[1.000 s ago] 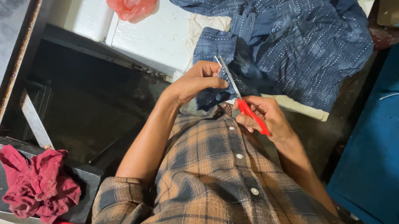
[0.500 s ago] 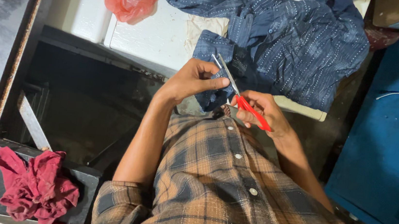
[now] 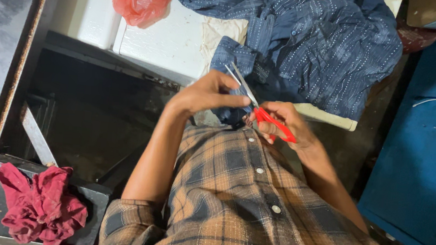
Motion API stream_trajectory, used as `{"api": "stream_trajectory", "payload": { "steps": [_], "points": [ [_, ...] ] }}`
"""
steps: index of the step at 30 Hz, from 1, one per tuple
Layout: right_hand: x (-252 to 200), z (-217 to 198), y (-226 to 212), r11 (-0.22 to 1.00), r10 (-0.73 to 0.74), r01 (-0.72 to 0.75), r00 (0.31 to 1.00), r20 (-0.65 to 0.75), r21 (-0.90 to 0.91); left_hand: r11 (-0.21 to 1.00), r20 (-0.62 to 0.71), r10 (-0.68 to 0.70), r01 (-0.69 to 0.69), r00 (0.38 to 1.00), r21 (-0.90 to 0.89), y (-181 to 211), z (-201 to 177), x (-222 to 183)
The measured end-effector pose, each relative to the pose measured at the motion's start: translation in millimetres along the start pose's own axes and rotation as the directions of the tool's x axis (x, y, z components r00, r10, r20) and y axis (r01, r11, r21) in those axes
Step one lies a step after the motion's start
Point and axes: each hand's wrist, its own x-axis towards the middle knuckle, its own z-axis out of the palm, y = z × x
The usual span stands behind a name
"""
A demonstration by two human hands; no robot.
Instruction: The person cuts pieces of patterned blue fabric using red scissors on a white counter, then lifts and holds up the resulting cloth segments.
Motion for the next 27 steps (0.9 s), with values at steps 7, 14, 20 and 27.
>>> {"api": "stream_trajectory", "payload": {
  "steps": [7,14,20,27],
  "points": [
    [-3.6,-15.7,6.7,0.996,-0.053,0.041,0.983,-0.176,-0.073,0.966,0.076,-0.059,0.038,0.995,0.255,0.2,6.8,9.0],
    [-29.6,-72.6,-13.1,0.966,-0.26,0.21,0.796,-0.546,-0.152,0.957,-0.498,0.245,-0.124,0.832,0.264,90.6,-48.7,-19.3],
    [-50.8,-86.0,-1.9,0.974,-0.228,0.162,0.649,-0.725,-0.161,0.7,-0.237,0.483,-0.208,0.843,0.683,227.6,-72.4,-80.8],
    [-43.0,-86.4,11.2,0.981,-0.192,0.074,0.528,-0.827,-0.18,0.717,-0.23,0.561,-0.327,0.795,0.616,234.9,-90.6,-16.8]
  ]
}}
